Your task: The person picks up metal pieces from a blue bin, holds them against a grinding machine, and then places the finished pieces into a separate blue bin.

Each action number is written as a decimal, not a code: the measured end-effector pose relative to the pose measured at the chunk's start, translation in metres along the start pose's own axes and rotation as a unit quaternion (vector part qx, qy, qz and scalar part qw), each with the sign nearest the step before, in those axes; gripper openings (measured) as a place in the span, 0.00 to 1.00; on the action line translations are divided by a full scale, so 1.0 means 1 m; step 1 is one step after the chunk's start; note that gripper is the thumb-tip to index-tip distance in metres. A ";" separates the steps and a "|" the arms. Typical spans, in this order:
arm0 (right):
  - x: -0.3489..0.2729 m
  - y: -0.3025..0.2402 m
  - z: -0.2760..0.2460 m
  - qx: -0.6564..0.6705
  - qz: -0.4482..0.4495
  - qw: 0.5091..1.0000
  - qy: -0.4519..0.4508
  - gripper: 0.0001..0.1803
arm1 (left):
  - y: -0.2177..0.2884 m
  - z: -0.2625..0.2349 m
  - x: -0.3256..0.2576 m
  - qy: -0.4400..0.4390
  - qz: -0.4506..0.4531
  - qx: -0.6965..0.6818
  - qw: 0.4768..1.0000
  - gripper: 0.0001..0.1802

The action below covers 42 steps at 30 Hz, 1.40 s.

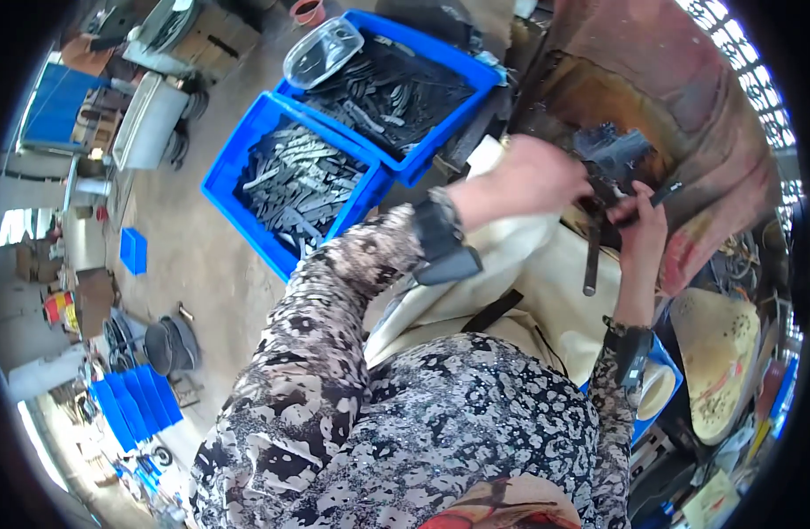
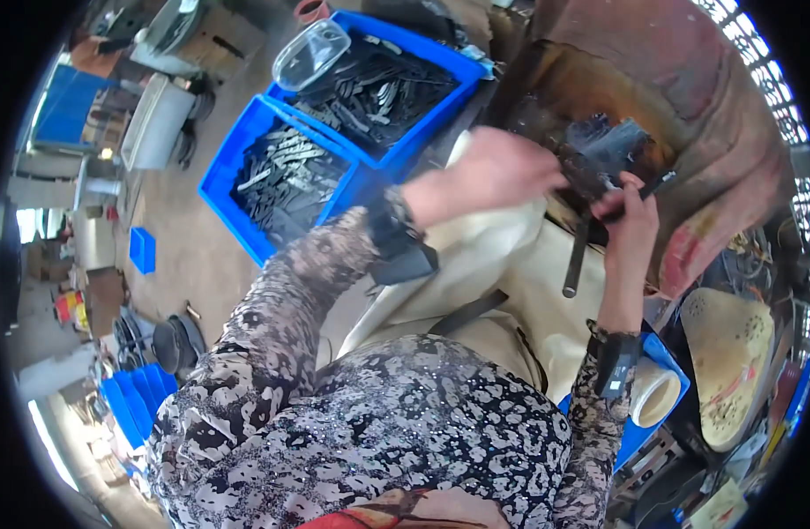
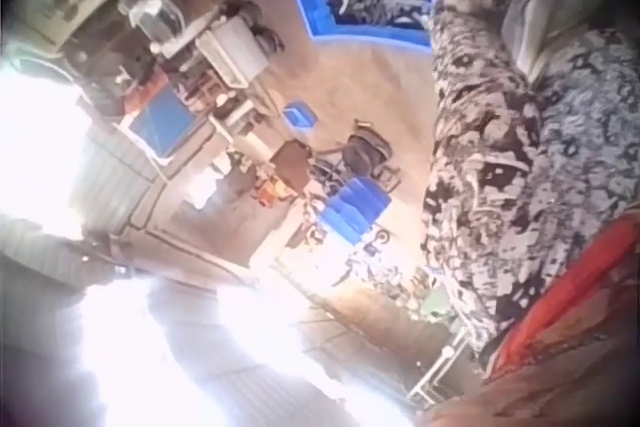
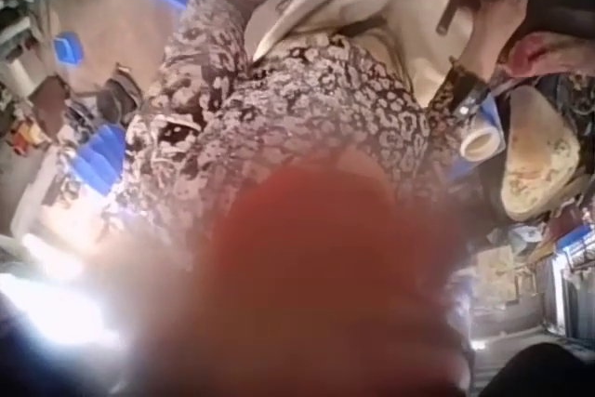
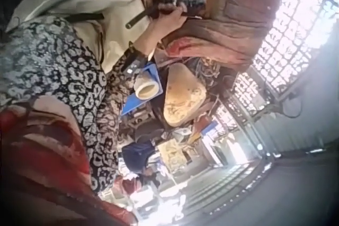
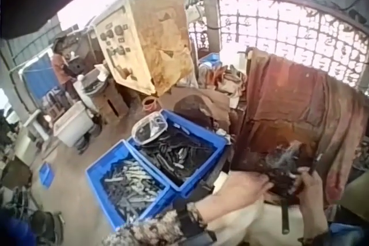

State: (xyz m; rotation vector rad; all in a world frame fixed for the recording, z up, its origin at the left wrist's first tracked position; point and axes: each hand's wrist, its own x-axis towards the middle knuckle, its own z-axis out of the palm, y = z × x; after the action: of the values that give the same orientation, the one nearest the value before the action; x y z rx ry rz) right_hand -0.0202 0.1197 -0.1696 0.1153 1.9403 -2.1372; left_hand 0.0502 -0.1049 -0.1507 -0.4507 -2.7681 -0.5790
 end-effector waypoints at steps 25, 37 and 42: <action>-0.003 0.027 -0.072 0.033 0.088 0.992 -0.080 0.14 | -0.249 0.025 -0.308 -0.050 -0.355 0.326 0.875 0.07; -0.006 0.030 -0.077 -0.024 0.065 0.995 -0.068 0.13 | -0.192 -0.015 -0.149 0.285 -0.202 0.245 0.904 0.18; -0.014 0.026 -0.064 -0.033 0.064 0.996 -0.046 0.13 | -0.237 0.062 -0.077 -0.041 -0.261 0.277 0.924 0.12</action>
State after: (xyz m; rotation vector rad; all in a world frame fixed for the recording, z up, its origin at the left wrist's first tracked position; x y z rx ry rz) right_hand -0.0079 0.1828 -0.1984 0.1224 1.8951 -1.9605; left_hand 0.0237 -0.3039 -0.3108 0.4069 -2.9507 0.1498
